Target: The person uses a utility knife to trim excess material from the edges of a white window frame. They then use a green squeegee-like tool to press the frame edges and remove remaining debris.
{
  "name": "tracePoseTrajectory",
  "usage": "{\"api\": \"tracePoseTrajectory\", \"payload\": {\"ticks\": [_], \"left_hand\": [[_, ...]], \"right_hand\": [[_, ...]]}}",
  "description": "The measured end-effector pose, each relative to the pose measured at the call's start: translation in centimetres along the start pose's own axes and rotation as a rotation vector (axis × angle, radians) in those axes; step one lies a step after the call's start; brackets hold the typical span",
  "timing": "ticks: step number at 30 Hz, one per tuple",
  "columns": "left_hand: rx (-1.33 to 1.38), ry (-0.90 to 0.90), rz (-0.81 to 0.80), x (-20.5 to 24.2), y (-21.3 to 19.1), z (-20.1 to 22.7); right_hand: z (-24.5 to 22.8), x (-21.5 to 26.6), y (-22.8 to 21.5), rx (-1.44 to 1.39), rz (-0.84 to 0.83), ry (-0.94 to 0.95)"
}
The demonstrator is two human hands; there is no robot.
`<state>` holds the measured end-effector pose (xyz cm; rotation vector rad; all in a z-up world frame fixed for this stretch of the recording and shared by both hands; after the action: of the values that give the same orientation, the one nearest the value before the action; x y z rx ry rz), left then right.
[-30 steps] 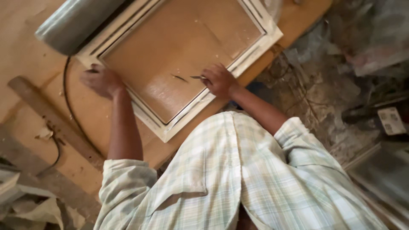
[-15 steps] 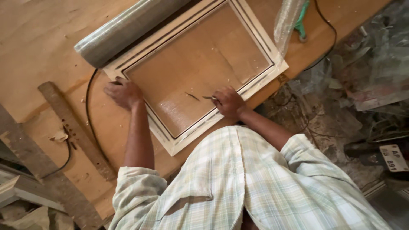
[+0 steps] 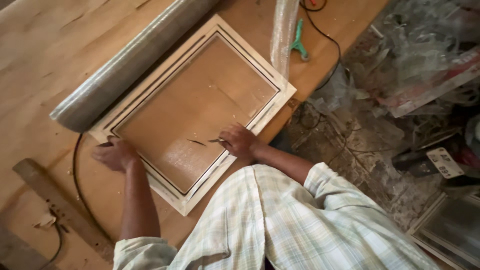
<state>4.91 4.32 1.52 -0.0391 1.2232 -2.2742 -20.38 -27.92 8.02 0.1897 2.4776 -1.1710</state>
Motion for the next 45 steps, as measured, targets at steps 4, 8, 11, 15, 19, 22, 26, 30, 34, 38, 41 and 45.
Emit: {"api": "tracePoseTrajectory", "payload": {"ticks": [4, 8, 11, 15, 19, 22, 26, 30, 34, 38, 41, 45], "left_hand": [[0.134, -0.047, -0.081, 0.4, -0.2, -0.4], [0.121, 0.055, 0.017, 0.1, -0.2, -0.1], [0.121, 0.030, -0.013, 0.1, 0.2, -0.7], [0.119, 0.060, 0.012, 0.3, 0.1, -0.9], [0.159, -0.027, -0.042, 0.2, 0.4, 0.2], [0.148, 0.123, 0.072, 0.2, -0.8, 0.4], [0.114, 0.047, -0.013, 0.6, -0.6, 0.3], [0.169, -0.080, -0.055, 1.1, -1.7, 1.5], [0.145, -0.109, -0.043, 1.3, -3.3, 2.6], [0.131, -0.102, -0.030, 1.2, -3.6, 3.2], [0.137, -0.086, -0.013, 1.2, -3.6, 3.1], [0.130, -0.140, -0.074, 1.3, -3.2, 2.8]], "right_hand": [[0.0, 0.2, 0.2, -0.047, -0.077, 0.042], [0.4, -0.2, -0.2, -0.080, -0.097, 0.063], [0.8, 0.0, 0.1, -0.085, -0.111, 0.100], [1.6, 0.5, 1.4, -0.072, -0.166, 0.178], [3.0, -1.1, 0.9, -0.187, -0.185, 0.367], [4.1, -1.7, 1.9, -0.309, -0.431, 0.797], [3.3, -6.7, 2.0, -0.130, -0.450, 0.397], [3.7, -12.0, 4.9, 0.166, -0.350, 0.114], [4.9, -17.8, 9.8, 0.352, -0.253, -0.301], [7.3, -21.6, 13.8, 0.557, -0.337, -0.482], [8.6, -22.7, 15.0, 0.711, -0.355, -0.538], [8.6, -22.8, 14.7, 0.711, -0.308, -0.595]]}}
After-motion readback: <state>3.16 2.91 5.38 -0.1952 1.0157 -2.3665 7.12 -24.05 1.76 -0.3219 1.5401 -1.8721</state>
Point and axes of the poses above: each hand's wrist, its own x-axis away from the middle knuckle, its own y-axis out of the palm, z = x × y, the point moved 5 cm from there along -x, towards the middle knuckle, and after that the axes turned 2 degrees about -x, right-handed, at the moved point
